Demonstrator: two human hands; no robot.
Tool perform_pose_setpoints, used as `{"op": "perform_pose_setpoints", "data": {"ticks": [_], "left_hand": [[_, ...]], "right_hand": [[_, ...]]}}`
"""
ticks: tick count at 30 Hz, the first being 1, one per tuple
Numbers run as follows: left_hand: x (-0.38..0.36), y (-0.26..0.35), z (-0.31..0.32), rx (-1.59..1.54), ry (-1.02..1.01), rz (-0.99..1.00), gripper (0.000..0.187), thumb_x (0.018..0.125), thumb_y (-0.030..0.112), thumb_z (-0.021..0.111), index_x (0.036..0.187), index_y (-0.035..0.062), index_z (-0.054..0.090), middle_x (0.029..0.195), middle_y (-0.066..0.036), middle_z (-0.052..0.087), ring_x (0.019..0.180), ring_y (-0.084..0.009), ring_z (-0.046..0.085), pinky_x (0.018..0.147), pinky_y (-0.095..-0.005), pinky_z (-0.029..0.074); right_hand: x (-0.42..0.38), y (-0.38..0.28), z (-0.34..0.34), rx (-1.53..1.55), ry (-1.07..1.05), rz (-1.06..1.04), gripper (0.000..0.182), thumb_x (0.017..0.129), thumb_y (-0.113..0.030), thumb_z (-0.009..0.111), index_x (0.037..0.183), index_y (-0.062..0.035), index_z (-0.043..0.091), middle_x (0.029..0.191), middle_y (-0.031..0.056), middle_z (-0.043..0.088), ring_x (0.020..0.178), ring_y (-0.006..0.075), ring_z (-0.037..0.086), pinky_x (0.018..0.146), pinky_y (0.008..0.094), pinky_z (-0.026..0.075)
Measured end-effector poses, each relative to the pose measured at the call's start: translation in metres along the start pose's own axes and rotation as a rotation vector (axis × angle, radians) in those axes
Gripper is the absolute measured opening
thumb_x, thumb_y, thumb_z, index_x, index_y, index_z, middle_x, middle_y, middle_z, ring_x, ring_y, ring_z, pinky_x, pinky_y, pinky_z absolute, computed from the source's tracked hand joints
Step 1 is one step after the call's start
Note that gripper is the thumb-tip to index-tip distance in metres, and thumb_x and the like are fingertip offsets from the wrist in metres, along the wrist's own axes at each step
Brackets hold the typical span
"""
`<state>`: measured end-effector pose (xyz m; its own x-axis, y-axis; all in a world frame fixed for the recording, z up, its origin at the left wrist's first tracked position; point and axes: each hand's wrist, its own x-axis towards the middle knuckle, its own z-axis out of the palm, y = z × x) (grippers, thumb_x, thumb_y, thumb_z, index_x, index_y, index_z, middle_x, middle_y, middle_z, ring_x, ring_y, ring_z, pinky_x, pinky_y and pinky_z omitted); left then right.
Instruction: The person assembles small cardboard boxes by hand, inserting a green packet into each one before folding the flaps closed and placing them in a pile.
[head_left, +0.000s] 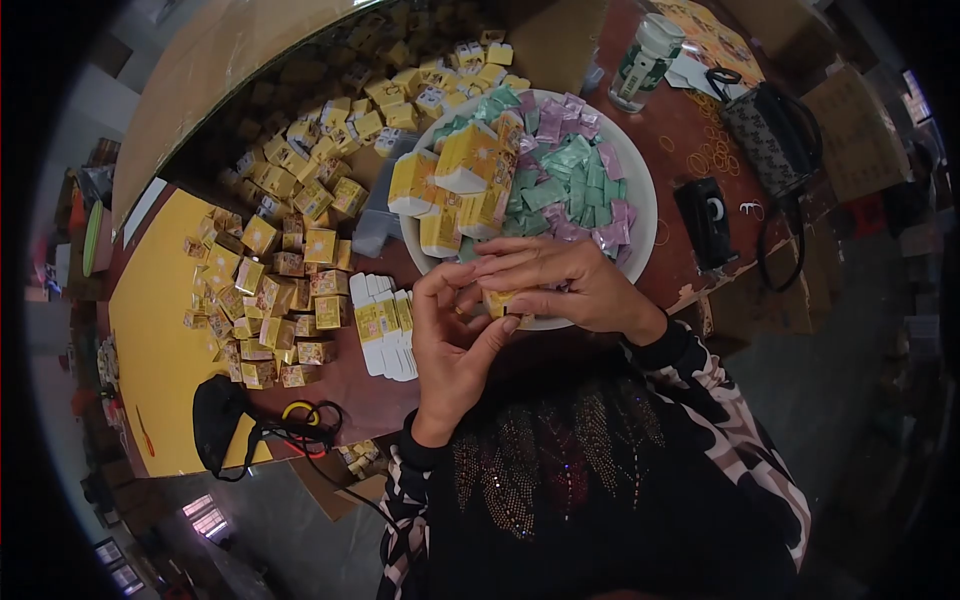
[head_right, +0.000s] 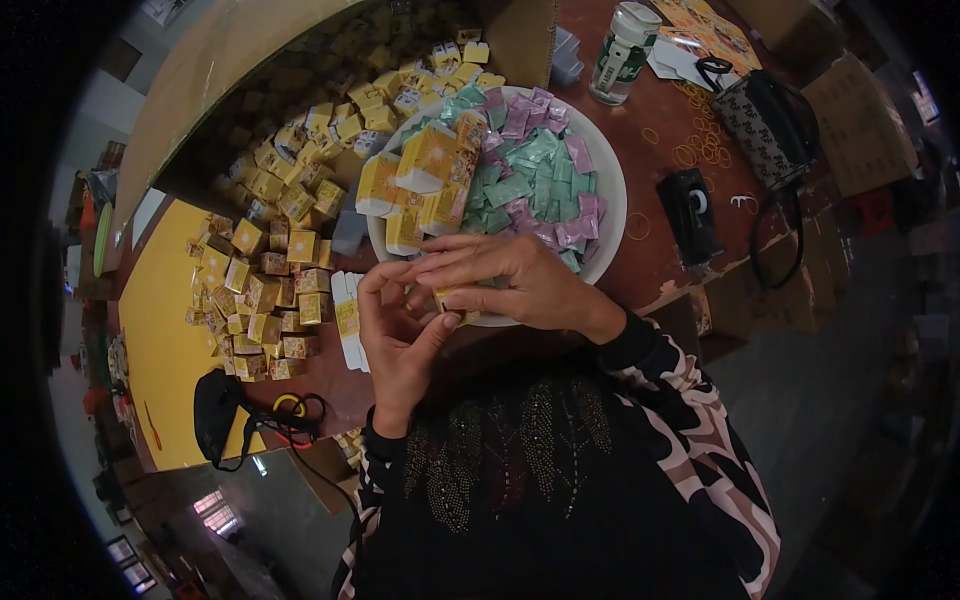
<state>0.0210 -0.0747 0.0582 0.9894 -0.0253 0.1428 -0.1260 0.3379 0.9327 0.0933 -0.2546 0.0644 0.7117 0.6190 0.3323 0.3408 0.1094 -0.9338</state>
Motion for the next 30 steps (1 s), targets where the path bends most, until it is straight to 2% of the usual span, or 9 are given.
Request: {"op": "perform_pose_setpoints", "data": {"ticks": [7, 13, 15, 18, 20, 24, 26, 28, 30], "left_hand": [[0.001, 0.005, -0.001, 0.063, -0.031, -0.044, 0.066, 0.084, -0.012, 0.069, 0.138, 0.0065, 0.036, 0.129, -0.01, 0.05, 0.122, -0.02, 0.054, 0.084, -0.0243, 0.054], [0.001, -0.004, -0.004, 0.006, -0.017, -0.045, 0.062, 0.085, -0.01, 0.068, 0.137, 0.0069, 0.038, 0.132, -0.011, 0.051, 0.12, -0.0188, 0.055, 0.086, -0.0257, 0.052], [0.0, -0.008, -0.005, -0.026, -0.009, -0.031, 0.06, 0.086, -0.01, 0.068, 0.136, 0.0068, 0.038, 0.132, -0.011, 0.052, 0.119, -0.0189, 0.056, 0.088, -0.0264, 0.052], [-0.003, -0.015, -0.009, -0.115, 0.034, -0.028, 0.047, 0.087, -0.008, 0.068, 0.127, 0.0047, 0.046, 0.132, -0.011, 0.052, 0.118, -0.0193, 0.055, 0.093, -0.0285, 0.05], [-0.003, -0.016, -0.013, 0.011, -0.02, 0.025, 0.031, 0.091, -0.011, 0.062, 0.117, 0.0023, 0.054, 0.136, -0.011, 0.048, 0.128, -0.0202, 0.05, 0.095, -0.0263, 0.05], [-0.001, -0.01, -0.01, -0.053, -0.006, 0.015, 0.022, 0.092, -0.01, 0.061, 0.11, 0.0019, 0.058, 0.138, -0.011, 0.048, 0.126, -0.0187, 0.051, 0.095, -0.0267, 0.049], [0.003, -0.009, -0.012, 0.097, -0.018, 0.026, 0.023, 0.091, -0.009, 0.062, 0.109, 0.0032, 0.058, 0.138, -0.013, 0.049, 0.122, -0.0202, 0.053, 0.093, -0.0291, 0.05], [0.02, 0.002, -0.032, 0.67, 0.071, 0.268, 0.023, 0.089, -0.007, 0.063, 0.109, 0.0047, 0.058, 0.136, -0.016, 0.049, 0.118, -0.0239, 0.056, 0.091, -0.0316, 0.05], [0.046, 0.012, -0.069, 0.858, 0.242, 0.22, 0.027, 0.088, -0.004, 0.064, 0.113, 0.0058, 0.058, 0.138, -0.019, 0.048, 0.123, -0.0301, 0.054, 0.091, -0.0336, 0.049]], "right_hand": [[0.005, -0.006, -0.002, 0.083, 0.065, 0.09, 0.023, 0.092, -0.012, 0.068, 0.113, -0.003, 0.074, 0.113, 0.0114, 0.073, 0.12, 0.0295, 0.062, 0.107, 0.0421, 0.045], [0.003, 0.002, 0.003, -0.007, 0.095, 0.04, 0.021, 0.093, -0.013, 0.067, 0.11, -0.0016, 0.074, 0.11, 0.0117, 0.074, 0.118, 0.0288, 0.064, 0.103, 0.0417, 0.048], [0.003, 0.003, 0.004, -0.143, 0.093, -0.091, 0.024, 0.093, -0.016, 0.067, 0.111, -0.0011, 0.073, 0.112, 0.0128, 0.073, 0.118, 0.0316, 0.064, 0.101, 0.0415, 0.051], [0.004, 0.008, 0.005, -0.341, 0.085, -0.229, 0.027, 0.093, -0.018, 0.068, 0.113, -0.0018, 0.072, 0.117, 0.0125, 0.071, 0.121, 0.0337, 0.062, 0.098, 0.0419, 0.052], [0.004, 0.005, 0.003, -0.452, 0.064, -0.281, 0.028, 0.092, -0.018, 0.069, 0.114, -0.0024, 0.072, 0.119, 0.0124, 0.07, 0.121, 0.0334, 0.061, 0.098, 0.042, 0.052], [0.006, 0.002, -0.003, -0.596, 0.0, -0.363, 0.033, 0.089, -0.021, 0.071, 0.118, -0.0041, 0.07, 0.124, 0.0133, 0.067, 0.12, 0.0327, 0.061, 0.096, 0.0406, 0.053], [0.008, -0.003, -0.005, -0.562, 0.038, -0.35, 0.036, 0.09, -0.02, 0.07, 0.122, -0.004, 0.067, 0.126, 0.0142, 0.066, 0.119, 0.031, 0.062, 0.095, 0.0392, 0.053], [0.006, -0.004, -0.005, -0.535, 0.084, -0.326, 0.039, 0.091, -0.019, 0.07, 0.126, -0.0039, 0.065, 0.127, 0.015, 0.065, 0.117, 0.0294, 0.062, 0.094, 0.0378, 0.053], [-0.001, 0.0, -0.003, -0.196, 0.363, -0.02, 0.04, 0.094, -0.015, 0.065, 0.131, -0.0033, 0.061, 0.128, 0.0153, 0.064, 0.116, 0.0248, 0.063, 0.092, 0.0353, 0.053]]}}
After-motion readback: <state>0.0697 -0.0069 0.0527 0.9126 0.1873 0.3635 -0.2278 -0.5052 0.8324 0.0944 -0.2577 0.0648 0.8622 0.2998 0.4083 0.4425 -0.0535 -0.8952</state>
